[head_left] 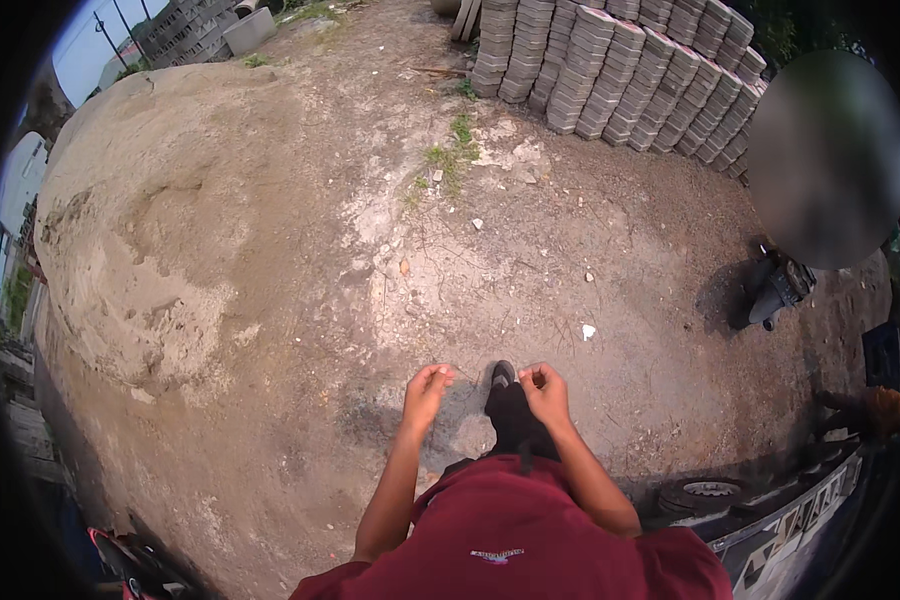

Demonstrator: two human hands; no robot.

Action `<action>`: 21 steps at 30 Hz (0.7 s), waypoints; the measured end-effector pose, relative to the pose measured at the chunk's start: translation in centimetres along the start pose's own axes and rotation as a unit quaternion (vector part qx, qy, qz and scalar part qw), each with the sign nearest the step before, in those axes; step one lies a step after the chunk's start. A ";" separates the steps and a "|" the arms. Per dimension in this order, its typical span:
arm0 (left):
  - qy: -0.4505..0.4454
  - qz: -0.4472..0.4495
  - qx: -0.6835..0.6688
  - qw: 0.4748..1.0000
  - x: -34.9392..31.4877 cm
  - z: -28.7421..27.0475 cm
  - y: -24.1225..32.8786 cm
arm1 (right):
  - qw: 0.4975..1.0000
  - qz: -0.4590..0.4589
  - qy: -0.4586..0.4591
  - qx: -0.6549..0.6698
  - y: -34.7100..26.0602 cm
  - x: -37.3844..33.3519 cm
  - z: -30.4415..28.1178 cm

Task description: The person picks up concrete ventilation blocks from a stack and carries them to a truck, placing them into a structured arrangement on the truck bed.

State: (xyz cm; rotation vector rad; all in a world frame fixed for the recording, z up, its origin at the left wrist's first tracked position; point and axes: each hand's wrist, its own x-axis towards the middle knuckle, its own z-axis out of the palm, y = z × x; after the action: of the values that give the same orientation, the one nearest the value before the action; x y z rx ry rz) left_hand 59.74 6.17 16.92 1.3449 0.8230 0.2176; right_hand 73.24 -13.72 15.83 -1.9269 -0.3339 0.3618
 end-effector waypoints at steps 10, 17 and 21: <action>0.135 -0.034 -0.017 0.990 23.1 -5.8 10.4 | 0.992 -0.055 -0.113 0.022 -8.6 29.2 13.9; 0.151 -0.004 -0.055 0.987 40.1 -11.0 22.3 | 0.982 -0.086 -0.163 -0.031 -17.0 47.5 22.8; 0.194 -0.030 -0.113 0.974 49.2 -13.6 24.6 | 0.956 -0.136 -0.226 -0.126 -19.7 56.2 28.3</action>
State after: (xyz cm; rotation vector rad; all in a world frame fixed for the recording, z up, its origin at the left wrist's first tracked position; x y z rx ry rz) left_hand 93.54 51.49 19.87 1.0739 1.1275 0.5222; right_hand 112.00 39.51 18.61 -1.9957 -0.9767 0.5980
